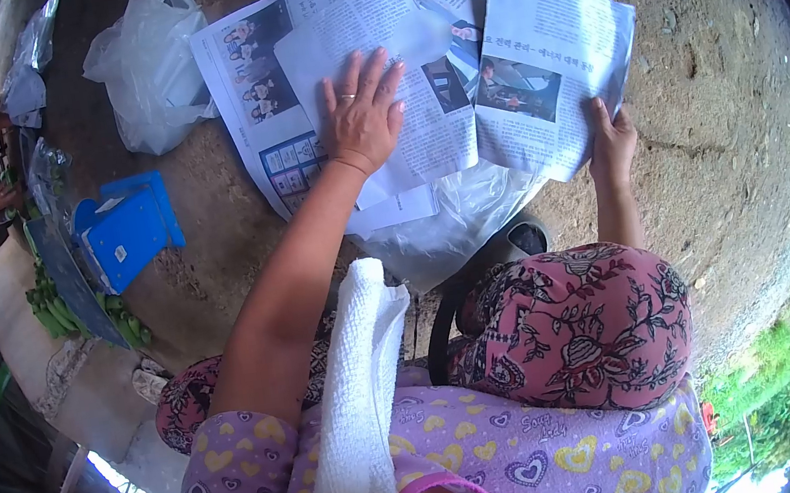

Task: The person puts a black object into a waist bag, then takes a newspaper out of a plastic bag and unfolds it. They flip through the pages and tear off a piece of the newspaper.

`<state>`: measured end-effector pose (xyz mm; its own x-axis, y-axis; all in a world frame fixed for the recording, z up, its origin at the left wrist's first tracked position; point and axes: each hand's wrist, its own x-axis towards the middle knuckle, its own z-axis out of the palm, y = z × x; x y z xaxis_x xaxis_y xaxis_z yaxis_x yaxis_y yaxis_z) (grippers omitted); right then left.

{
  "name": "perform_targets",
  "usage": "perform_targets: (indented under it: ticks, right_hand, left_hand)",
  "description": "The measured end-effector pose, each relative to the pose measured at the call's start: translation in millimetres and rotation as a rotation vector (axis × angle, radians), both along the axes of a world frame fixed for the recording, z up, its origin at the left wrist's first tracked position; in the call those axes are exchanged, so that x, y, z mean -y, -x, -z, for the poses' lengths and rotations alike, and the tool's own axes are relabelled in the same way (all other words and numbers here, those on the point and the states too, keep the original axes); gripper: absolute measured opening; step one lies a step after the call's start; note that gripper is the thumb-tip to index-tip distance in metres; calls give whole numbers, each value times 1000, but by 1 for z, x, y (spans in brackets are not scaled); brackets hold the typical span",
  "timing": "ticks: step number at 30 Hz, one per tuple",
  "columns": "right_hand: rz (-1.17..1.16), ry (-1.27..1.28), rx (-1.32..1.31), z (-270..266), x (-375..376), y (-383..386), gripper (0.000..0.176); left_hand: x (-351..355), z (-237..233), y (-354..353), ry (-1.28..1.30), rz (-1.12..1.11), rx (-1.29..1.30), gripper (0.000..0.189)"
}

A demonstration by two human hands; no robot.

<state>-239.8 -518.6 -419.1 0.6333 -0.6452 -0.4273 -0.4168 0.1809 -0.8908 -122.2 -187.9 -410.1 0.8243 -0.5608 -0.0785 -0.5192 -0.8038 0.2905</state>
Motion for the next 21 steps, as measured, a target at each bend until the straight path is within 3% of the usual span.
perform_targets:
  ticks: [3, 7, 15, 18, 21]
  right_hand:
    - [147, -105, 49, -5, -10, 16, 28]
    - [86, -279, -20, -14, -22, 34, 31]
    - [188, -132, -30, -20, 7, 87, 18]
    - [343, -164, 73, -34, 36, 92, 35]
    - [214, -207, 102, -45, 51, 79, 41]
  left_hand:
    - [-5, -2, 1, 8, -3, 8, 53]
    - [-5, -2, 1, 12, -2, 14, 53]
    - [-6, -3, 0, -43, 11, 27, 53]
    - [-7, -1, 1, -72, 15, 44, 53]
    - [-6, -1, -1, -94, 23, 68, 51]
